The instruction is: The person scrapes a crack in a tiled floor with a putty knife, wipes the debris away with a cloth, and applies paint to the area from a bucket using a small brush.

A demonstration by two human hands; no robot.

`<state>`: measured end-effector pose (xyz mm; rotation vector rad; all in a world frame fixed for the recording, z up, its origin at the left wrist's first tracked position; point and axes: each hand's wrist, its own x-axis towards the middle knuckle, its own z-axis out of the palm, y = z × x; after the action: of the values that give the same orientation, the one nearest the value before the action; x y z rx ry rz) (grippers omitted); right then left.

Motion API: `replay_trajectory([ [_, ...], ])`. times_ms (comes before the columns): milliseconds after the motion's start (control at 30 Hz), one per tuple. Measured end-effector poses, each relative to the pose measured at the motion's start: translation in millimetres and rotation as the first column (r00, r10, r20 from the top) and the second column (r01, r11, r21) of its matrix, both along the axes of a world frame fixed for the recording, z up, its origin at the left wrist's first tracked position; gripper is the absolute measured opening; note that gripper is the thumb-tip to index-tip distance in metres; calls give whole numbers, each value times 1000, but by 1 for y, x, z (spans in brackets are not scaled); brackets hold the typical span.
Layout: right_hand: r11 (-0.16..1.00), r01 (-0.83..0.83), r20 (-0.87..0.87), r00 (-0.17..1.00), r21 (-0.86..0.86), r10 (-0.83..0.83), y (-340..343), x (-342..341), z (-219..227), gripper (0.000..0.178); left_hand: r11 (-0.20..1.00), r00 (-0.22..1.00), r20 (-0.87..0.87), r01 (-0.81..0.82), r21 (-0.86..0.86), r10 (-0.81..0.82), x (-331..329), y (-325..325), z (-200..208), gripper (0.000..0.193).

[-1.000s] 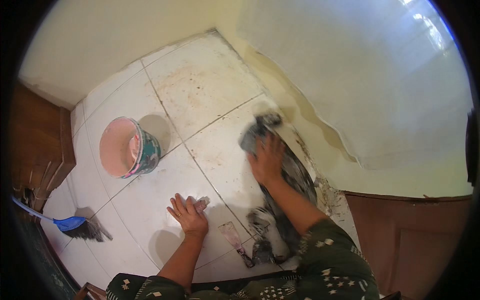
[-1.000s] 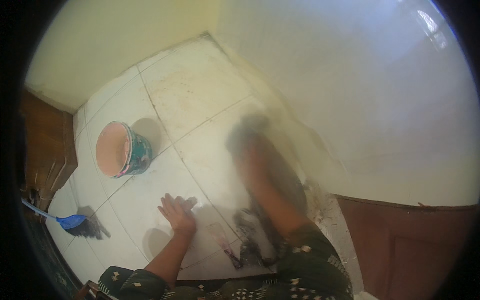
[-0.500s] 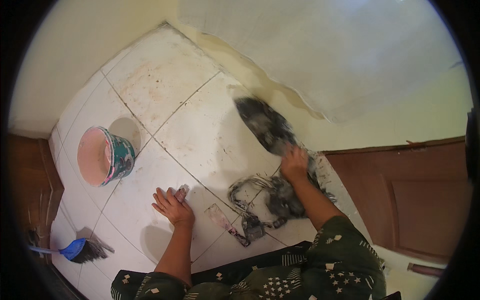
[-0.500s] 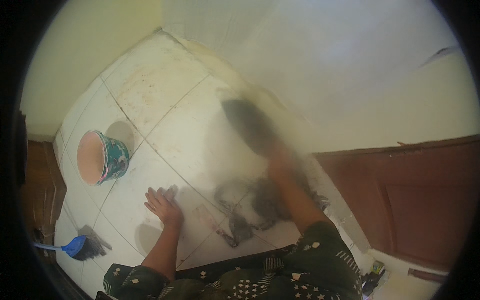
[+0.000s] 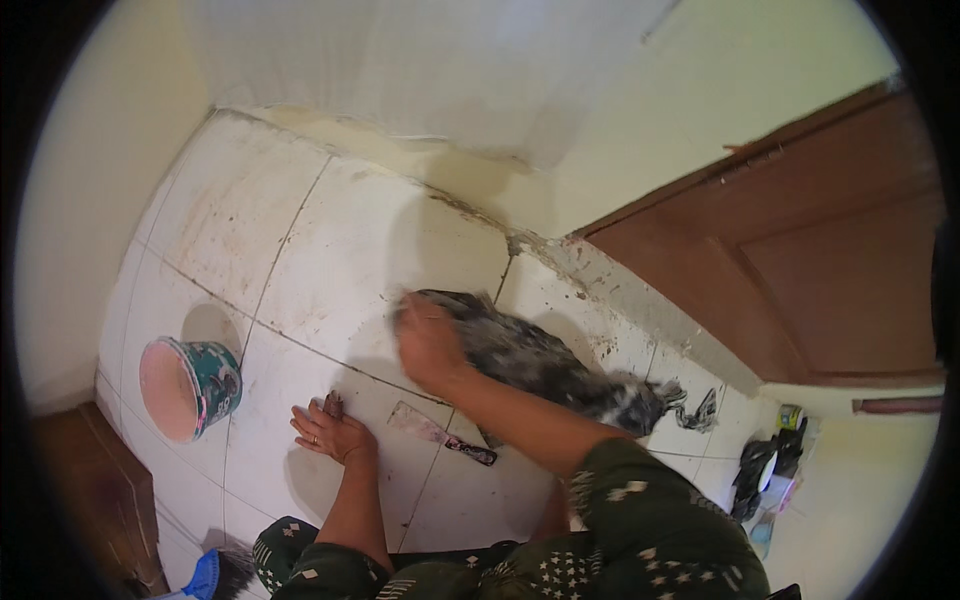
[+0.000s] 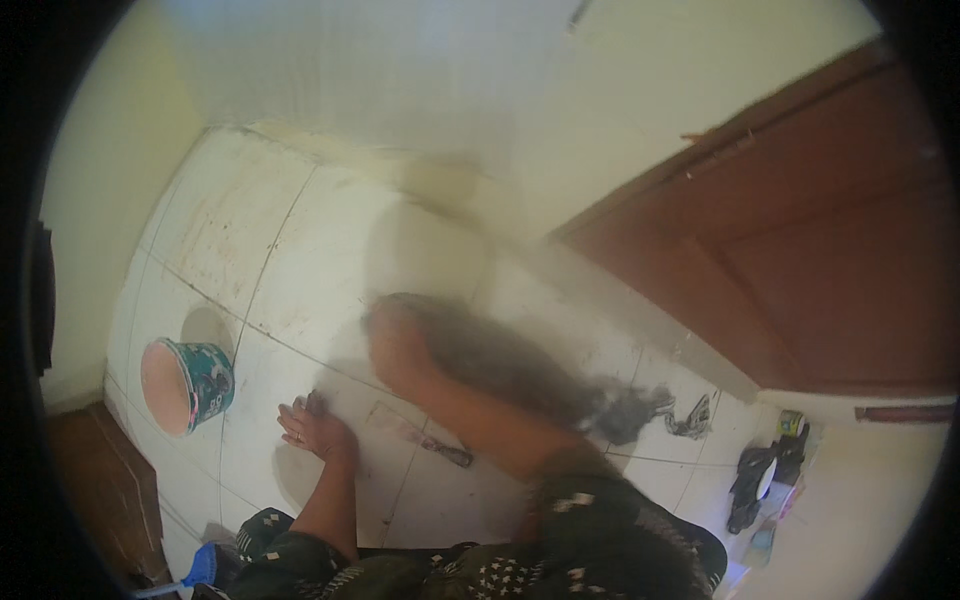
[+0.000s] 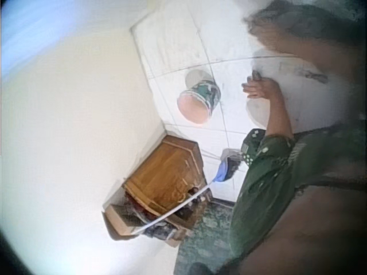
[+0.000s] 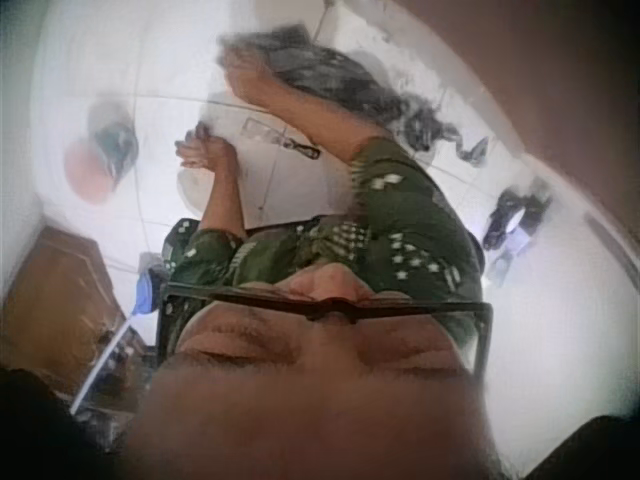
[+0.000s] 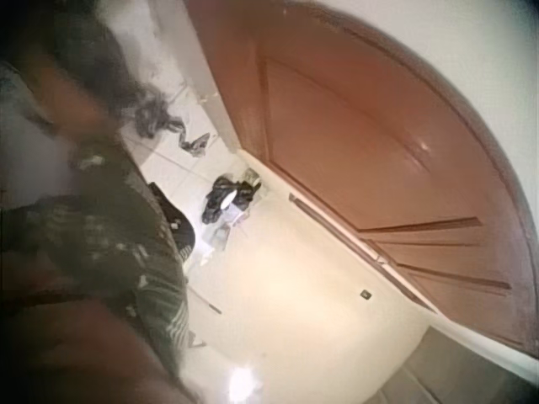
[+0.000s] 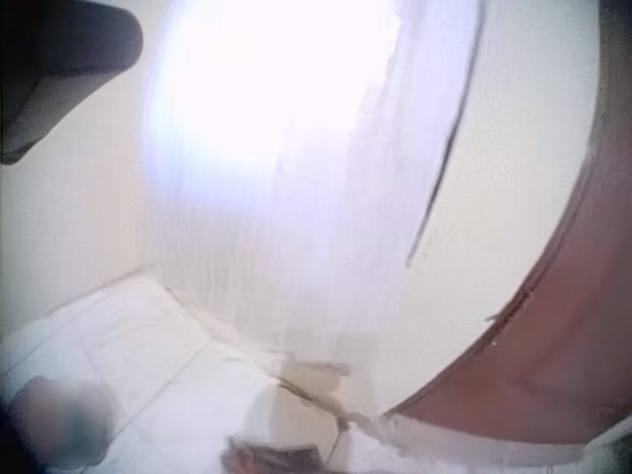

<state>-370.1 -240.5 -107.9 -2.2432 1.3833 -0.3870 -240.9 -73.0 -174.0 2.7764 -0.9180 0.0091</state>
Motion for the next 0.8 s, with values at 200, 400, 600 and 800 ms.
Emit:
replay_trajectory([
  [200, 989, -98, -189, 979, -112, 75, -28, -6, -37, 35, 999, 999, 30, -11, 39, 10, 0, 3, 3, 49],
  [400, 853, 436, -467, 714, -285, -521, 36, -211, -36, 48, 998, 997, 53, -55, 35, 53, 9, 13, 3, 51],
  [600, 662, 692, -359, 564, -287, -744, 83, -266, 9, 16, 998, 997, 65, -37, 46, 34, 1, 10, -2, 53],
  [800, 869, 346, 178, 887, 353, -426, 73, -9, -17, 22, 1000, 997, 78, -2, -18, 4, 2, 6, -9, 52],
])
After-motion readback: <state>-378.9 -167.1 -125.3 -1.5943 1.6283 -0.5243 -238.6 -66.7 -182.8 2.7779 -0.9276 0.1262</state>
